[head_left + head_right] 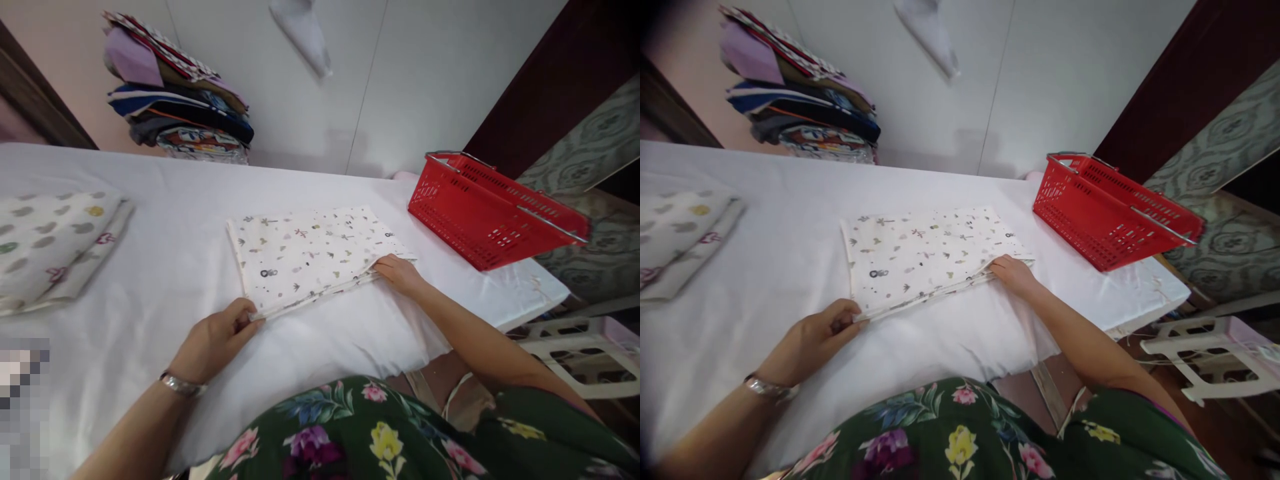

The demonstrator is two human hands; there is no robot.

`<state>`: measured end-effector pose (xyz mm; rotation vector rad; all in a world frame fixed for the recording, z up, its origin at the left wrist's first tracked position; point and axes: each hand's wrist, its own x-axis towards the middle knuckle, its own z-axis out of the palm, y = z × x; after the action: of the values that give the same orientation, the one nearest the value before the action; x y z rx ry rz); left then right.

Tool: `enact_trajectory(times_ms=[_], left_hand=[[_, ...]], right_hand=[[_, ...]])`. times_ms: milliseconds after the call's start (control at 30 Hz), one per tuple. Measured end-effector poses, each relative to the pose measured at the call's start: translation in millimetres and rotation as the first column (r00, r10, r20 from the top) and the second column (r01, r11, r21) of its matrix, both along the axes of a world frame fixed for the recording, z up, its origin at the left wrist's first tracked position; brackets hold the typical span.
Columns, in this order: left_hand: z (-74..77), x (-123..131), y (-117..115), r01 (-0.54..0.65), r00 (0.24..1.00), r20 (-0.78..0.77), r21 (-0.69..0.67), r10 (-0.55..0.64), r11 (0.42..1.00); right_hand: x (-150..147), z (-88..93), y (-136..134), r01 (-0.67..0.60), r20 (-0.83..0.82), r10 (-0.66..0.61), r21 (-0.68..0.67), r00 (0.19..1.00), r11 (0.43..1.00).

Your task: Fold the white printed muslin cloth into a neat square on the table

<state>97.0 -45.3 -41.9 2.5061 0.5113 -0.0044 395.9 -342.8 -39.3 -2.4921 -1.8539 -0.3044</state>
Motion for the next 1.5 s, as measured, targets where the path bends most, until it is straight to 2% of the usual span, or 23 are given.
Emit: enact_trajectory(times_ms=[133, 233, 433, 633, 767, 967, 1267, 1500], left_hand=[[1.3, 0, -1, 0.010, 1.000, -0.001, -0.008, -0.010, 1.000], [0.7, 0, -1, 0.012, 1.000, -0.001, -0.003, -0.012, 1.000], [3.4, 0, -2, -0.006, 1.000, -0.004, 0.000, 0.006, 1.000], [5.3, 1, -3, -0.004, 1.000, -0.013, -0.005, 0.004, 1.000], [2.2, 0, -2, 0.004, 1.000, 0.007, -0.002, -0.004, 1.000], [0.6, -1, -1, 0.029, 0.999, 0.020, -0.010, -0.028, 1.000], [3.2, -2, 0, 0.014, 1.000, -0.005, -0.006, -0.014, 1.000], [3.6, 0, 4, 0.014, 0.997, -0.079, -0.007, -0.014, 1.000]], right_hand=[[-3, -1.2, -13, -0.017, -0.033, 0.020, 0.069, 0.999, 0.997], [-6, -0.5, -15, 0.001, -0.039, 0.002, 0.069, 0.999, 0.998], [-13, -2.2, 9, -0.038, -0.042, 0.040, 0.048, 0.998, 0.998], [-30, -3.9, 34, -0.120, -0.056, 0.128, 0.129, 0.990, 0.984], [-39, -6.3, 41, -0.143, -0.051, 0.150, 0.124, 0.987, 0.982], [-38, -10.2, 33, -0.169, -0.074, 0.181, 0.147, 0.981, 0.975], [-47, -11.8, 41, -0.145, -0.059, 0.155, 0.151, 0.986, 0.978], [-43, -11.1, 12, -0.116, -0.072, 0.134, 0.215, 0.988, 0.970]])
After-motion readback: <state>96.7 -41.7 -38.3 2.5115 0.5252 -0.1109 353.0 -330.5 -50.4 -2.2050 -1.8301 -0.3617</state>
